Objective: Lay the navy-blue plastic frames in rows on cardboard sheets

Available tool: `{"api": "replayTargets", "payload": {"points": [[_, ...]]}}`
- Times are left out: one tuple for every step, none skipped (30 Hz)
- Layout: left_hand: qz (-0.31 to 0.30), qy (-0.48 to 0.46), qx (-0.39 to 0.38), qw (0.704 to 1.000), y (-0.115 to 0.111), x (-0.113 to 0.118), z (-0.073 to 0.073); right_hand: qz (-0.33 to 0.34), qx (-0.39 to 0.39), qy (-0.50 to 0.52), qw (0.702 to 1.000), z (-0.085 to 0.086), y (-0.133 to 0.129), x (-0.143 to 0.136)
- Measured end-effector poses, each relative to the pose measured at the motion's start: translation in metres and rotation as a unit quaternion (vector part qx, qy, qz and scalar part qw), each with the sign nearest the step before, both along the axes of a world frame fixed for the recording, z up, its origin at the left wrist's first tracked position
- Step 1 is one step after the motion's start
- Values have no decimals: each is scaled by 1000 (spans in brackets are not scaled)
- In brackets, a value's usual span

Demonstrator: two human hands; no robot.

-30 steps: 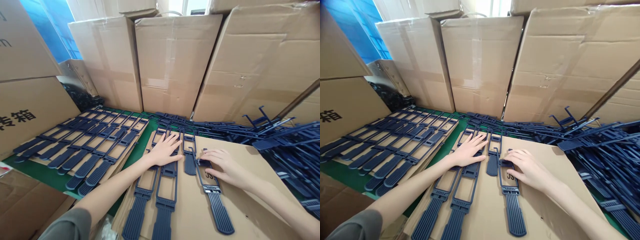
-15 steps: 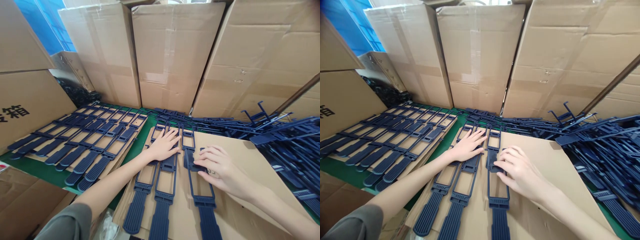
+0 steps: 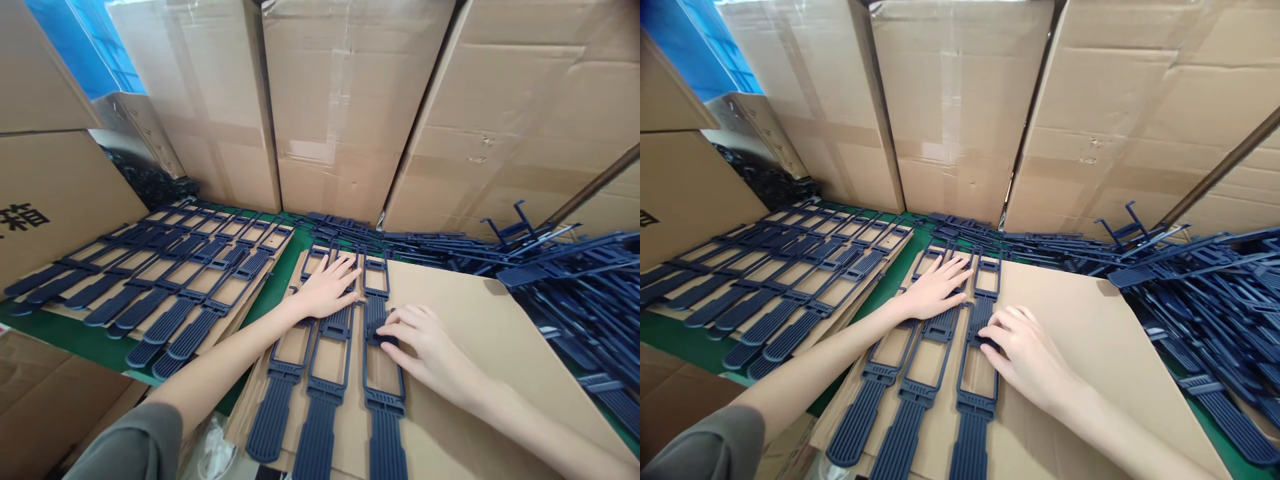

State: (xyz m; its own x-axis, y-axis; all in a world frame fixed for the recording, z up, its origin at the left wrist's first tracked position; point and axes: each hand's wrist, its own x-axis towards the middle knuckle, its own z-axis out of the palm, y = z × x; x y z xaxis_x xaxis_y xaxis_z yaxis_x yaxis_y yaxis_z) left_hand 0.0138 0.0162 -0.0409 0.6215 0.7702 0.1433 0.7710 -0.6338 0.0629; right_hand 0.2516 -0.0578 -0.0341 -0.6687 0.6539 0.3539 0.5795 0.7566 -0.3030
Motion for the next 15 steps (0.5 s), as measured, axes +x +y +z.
{"api": "replayTargets", "payload": {"points": [[0, 1, 0, 1000, 0, 0, 0, -2, -1, 4, 1000, 0, -1, -1], [0, 1, -1, 1000, 0, 0, 0, -3, -3, 6, 1000, -1, -1, -2], [0, 2, -1, 1000, 0, 0, 0, -3, -4, 8, 1000, -1, -1, -2], [1, 2, -1, 1000, 0, 0, 0, -4, -6, 10, 1000, -2, -1, -3], [2, 2, 0, 1000, 0, 0, 0, -5, -7, 11, 1000, -3, -1, -4], [2, 3, 0, 1000, 0, 0, 0, -5, -7, 13, 1000, -3, -2, -4], [2, 3, 2, 1000, 1, 0, 0, -6, -8, 14, 1000, -4, -2, -5], [2, 3, 3, 1000, 1, 0, -1, -6, -6, 15, 1000, -4, -3, -5], [1, 3, 3, 1000, 1, 0, -1, -5, -4, 16, 1000, -4, -4, -6], [1, 2, 4, 1000, 1, 0, -1, -4, -2, 18, 1000, -4, -5, -6], [0, 2, 5, 1000, 1, 0, -1, -2, 2, 19, 1000, -4, -6, -7], [-1, 1, 6, 1000, 1, 0, -1, 0, 5, 21, 1000, -4, -7, -7], [-1, 1, 6, 1000, 1, 0, -1, 2, 8, 22, 1000, -4, -7, -8], [-2, 2, 7, 1000, 1, 0, -1, 4, 11, 23, 1000, -4, -8, -8], [-3, 2, 7, 1000, 1, 0, -1, 5, 13, 23, 1000, -5, -8, -8]]}}
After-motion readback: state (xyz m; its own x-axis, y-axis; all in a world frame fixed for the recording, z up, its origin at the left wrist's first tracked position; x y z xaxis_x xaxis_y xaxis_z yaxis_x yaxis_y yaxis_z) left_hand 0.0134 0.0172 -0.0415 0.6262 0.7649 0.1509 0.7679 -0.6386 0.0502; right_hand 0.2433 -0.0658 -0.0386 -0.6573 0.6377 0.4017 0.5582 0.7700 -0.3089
